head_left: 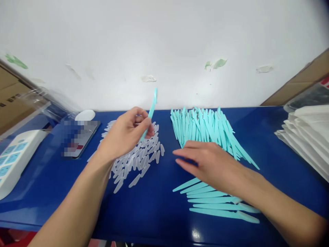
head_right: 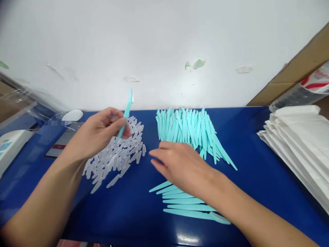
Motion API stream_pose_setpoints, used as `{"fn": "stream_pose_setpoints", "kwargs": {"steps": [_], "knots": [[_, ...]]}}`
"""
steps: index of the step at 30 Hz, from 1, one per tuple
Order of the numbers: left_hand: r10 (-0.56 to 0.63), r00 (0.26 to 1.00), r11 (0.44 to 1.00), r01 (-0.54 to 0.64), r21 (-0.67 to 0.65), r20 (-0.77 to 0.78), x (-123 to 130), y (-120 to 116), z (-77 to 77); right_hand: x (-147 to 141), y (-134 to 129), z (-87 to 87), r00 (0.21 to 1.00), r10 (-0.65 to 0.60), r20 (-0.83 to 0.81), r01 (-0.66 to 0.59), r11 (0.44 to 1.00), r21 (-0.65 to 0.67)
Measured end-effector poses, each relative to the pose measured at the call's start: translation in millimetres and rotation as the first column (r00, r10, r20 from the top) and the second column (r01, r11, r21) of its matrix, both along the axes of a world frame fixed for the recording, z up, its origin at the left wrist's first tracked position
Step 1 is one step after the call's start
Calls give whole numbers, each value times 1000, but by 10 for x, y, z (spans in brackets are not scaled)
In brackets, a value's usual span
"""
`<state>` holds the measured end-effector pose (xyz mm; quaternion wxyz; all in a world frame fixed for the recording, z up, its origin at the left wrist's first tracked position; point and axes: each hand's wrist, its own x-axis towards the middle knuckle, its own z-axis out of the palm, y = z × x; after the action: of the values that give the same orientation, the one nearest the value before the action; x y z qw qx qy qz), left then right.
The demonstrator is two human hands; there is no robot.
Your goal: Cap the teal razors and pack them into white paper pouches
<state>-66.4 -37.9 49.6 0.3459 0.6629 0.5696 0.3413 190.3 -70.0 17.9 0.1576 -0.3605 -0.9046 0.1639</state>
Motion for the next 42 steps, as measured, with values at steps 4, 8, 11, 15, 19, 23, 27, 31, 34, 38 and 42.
{"fn": "stream_pose_setpoints", "kwargs": {"steps": [4, 8, 11, 15, 19, 23, 27, 31, 34, 38, 42], "knots": [[46, 991, 999, -49, 20, 127, -293, -144, -143, -481, -70, -26, 935, 202, 292, -230, 971, 66], [49, 968, 999, -53, 10, 248, -398, -162, -254, -817, -137, -100, 880, 311, 360, -355, 933, 63], [45, 969, 999, -44, -10, 243, -466, -162, -239, -878, -203, -140, 862, 341, 375, -384, 922, 44], [94, 960, 995, -103, 19, 265, -582, -160, -197, -775, -286, -205, 886, 340, 317, -369, 929, 35], [177, 951, 983, -182, -5, 255, -678, -163, -209, -714, -317, -306, 923, 288, 256, -308, 950, 40], [184, 971, 983, -183, -20, 156, -683, -198, -195, -666, -281, -288, 937, 299, 181, -316, 946, 76], [30, 999, 999, -30, -14, 23, -620, -232, -138, -362, -121, -104, 981, 5, -196, -51, 972, -229], [-186, 979, 980, 180, -81, -83, -561, -238, -137, 27, 76, -24, 827, -429, -362, 2, 647, -762], [-273, 956, 957, 259, -126, -110, -517, -231, -182, 158, 142, -89, 759, -512, -401, -99, 518, -849], [-294, 949, 949, 275, -154, -117, -445, -222, -231, 184, 138, -160, 757, -515, -402, -113, 503, -857], [-290, 949, 948, 267, -176, -123, -376, -218, -243, 211, 127, -174, 768, -502, -397, -124, 491, -862]]}}
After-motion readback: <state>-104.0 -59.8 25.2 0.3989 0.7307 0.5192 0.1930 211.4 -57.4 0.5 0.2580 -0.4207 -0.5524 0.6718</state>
